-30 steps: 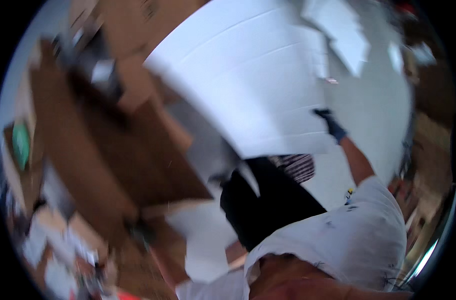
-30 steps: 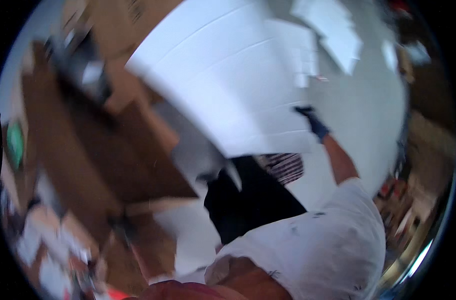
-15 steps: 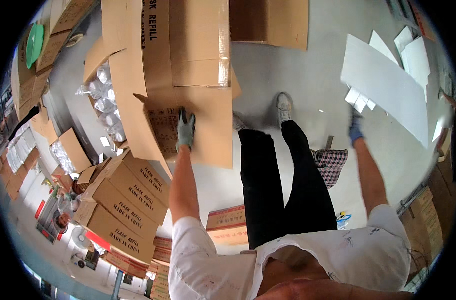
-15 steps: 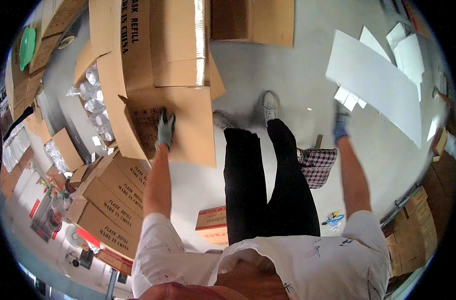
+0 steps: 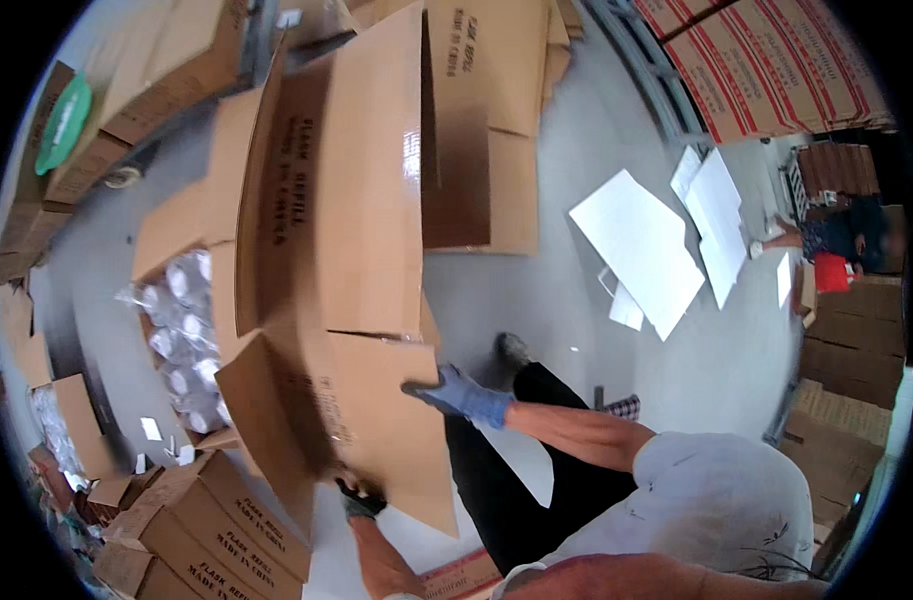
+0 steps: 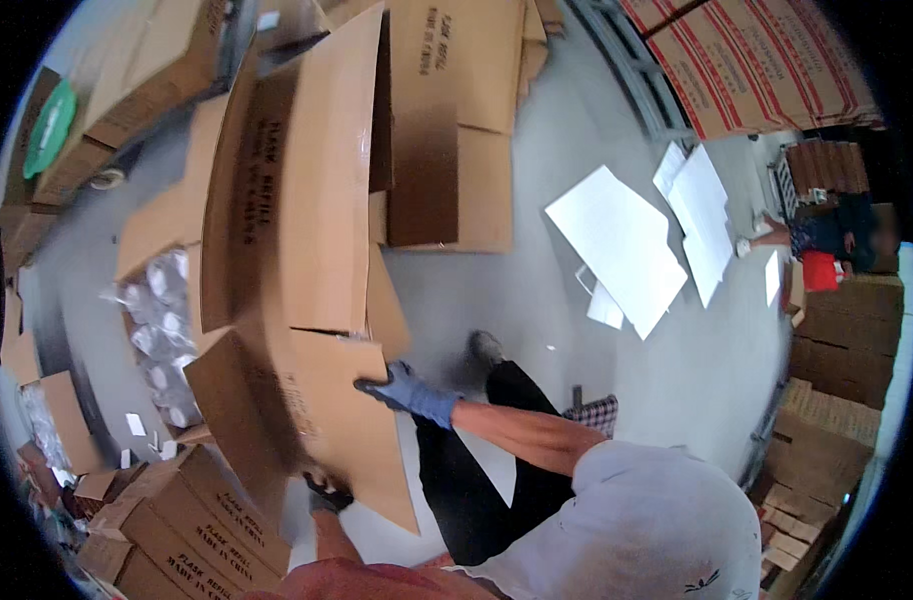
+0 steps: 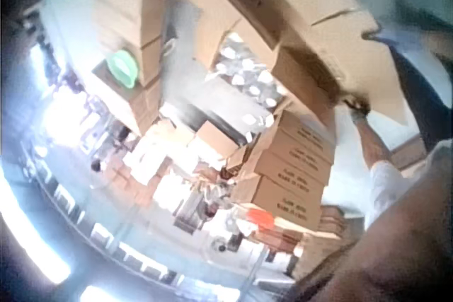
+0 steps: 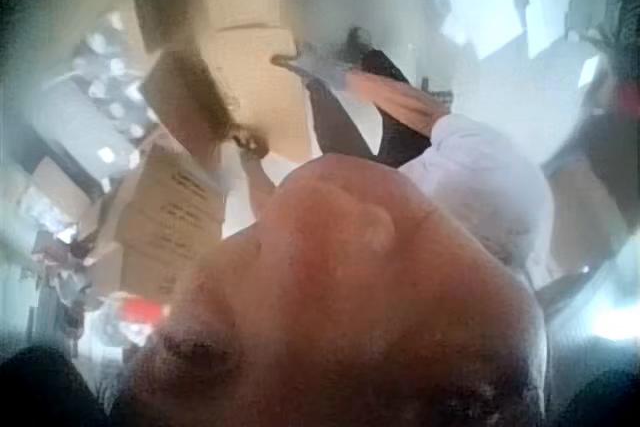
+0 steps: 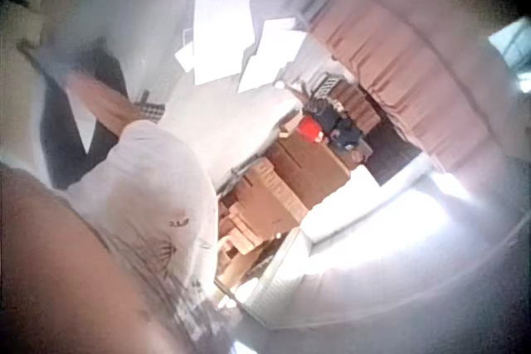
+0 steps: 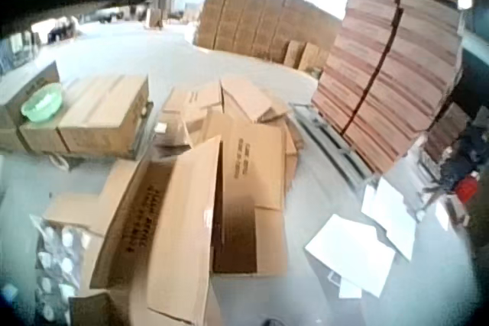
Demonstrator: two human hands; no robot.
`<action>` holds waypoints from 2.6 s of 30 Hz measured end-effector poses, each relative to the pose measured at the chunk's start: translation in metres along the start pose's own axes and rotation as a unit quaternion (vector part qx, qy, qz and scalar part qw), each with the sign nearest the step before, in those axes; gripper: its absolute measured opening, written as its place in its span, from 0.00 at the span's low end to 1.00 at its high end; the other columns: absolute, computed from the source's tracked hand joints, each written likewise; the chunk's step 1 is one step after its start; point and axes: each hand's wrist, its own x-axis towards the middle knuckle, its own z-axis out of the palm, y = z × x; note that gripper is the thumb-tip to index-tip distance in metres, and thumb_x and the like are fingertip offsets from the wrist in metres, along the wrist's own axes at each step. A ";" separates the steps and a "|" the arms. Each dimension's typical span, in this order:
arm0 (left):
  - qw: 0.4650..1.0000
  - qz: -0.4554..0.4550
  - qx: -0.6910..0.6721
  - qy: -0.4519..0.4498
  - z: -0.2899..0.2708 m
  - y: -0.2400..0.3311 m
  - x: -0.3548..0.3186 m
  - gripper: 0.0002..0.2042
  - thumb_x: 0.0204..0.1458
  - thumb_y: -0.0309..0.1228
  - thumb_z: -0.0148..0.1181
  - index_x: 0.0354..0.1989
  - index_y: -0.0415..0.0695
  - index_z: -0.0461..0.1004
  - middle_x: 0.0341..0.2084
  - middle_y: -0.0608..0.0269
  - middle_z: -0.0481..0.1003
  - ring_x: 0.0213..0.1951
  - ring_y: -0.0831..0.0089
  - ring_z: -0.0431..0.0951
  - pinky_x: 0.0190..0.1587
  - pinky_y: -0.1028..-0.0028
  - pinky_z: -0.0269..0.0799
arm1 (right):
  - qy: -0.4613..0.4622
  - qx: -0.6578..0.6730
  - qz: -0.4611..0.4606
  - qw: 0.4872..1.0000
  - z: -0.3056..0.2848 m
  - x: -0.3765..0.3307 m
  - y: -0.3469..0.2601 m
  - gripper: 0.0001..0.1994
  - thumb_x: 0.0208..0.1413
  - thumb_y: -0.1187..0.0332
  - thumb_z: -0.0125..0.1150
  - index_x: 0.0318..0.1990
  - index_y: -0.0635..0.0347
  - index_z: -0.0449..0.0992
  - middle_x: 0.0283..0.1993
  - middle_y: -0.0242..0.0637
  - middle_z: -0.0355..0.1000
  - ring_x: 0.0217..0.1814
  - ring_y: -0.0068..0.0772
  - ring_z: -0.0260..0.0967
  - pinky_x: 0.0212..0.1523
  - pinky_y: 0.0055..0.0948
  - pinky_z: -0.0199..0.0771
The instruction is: The person assembles insulated flasks by inserting glass liners into plastic housings, placing a red ring and a cap on each, and then packing the assembled flasks into cardboard boxes.
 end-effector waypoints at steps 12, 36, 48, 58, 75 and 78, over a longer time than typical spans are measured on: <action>0.883 0.330 -0.075 -0.324 0.209 -0.104 -0.062 0.33 0.52 0.58 0.42 0.61 0.50 0.59 0.60 0.64 0.60 0.59 0.61 0.58 0.60 0.58 0.54 | 0.061 0.155 -0.167 0.972 -0.244 -0.141 -0.085 0.23 0.49 0.68 0.66 0.53 0.61 0.66 0.51 0.34 0.69 0.52 0.25 0.66 0.53 0.28 0.69; 0.949 0.222 0.219 -0.054 0.482 -0.210 -0.021 0.23 0.55 0.47 0.52 0.57 0.52 0.65 0.51 0.64 0.71 0.50 0.67 0.70 0.51 0.62 0.60 | 0.013 -0.166 0.235 0.958 -0.517 -0.044 0.148 0.18 0.53 0.52 0.59 0.45 0.51 0.74 0.32 0.29 0.70 0.26 0.18 0.62 0.27 0.22 0.66; 0.839 0.423 0.329 -0.098 0.493 -0.258 -0.364 0.22 0.59 0.32 0.47 0.60 0.35 0.58 0.56 0.54 0.65 0.58 0.65 0.65 0.60 0.69 0.58 | 0.118 -0.112 -0.079 0.983 -0.598 -0.247 -0.036 0.18 0.56 0.73 0.55 0.55 0.62 0.68 0.52 0.39 0.70 0.53 0.26 0.67 0.56 0.24 0.66; 0.598 0.155 0.568 -0.544 0.585 -0.426 -0.539 0.26 0.51 0.34 0.56 0.58 0.36 0.63 0.58 0.51 0.63 0.62 0.62 0.59 0.63 0.66 0.50 | -0.050 -0.015 -0.184 0.981 -0.613 -0.380 -0.085 0.17 0.57 0.73 0.54 0.54 0.63 0.69 0.50 0.38 0.72 0.51 0.29 0.70 0.53 0.24 0.68; 0.667 0.305 0.526 -0.432 0.564 -0.517 -0.611 0.25 0.51 0.39 0.55 0.53 0.33 0.68 0.54 0.45 0.67 0.60 0.51 0.61 0.63 0.58 0.48 | -0.242 -0.356 -0.313 0.847 -0.599 -0.422 -0.181 0.11 0.47 0.65 0.57 0.37 0.59 0.74 0.36 0.42 0.73 0.39 0.42 0.71 0.42 0.37 0.70; 0.607 0.372 0.506 -0.487 0.555 -0.515 -0.595 0.24 0.51 0.39 0.55 0.52 0.34 0.69 0.55 0.44 0.67 0.59 0.50 0.63 0.62 0.58 0.50 | -0.275 -0.492 -0.298 0.771 -0.581 -0.406 -0.174 0.14 0.44 0.62 0.59 0.39 0.55 0.73 0.40 0.44 0.69 0.44 0.45 0.68 0.47 0.42 0.68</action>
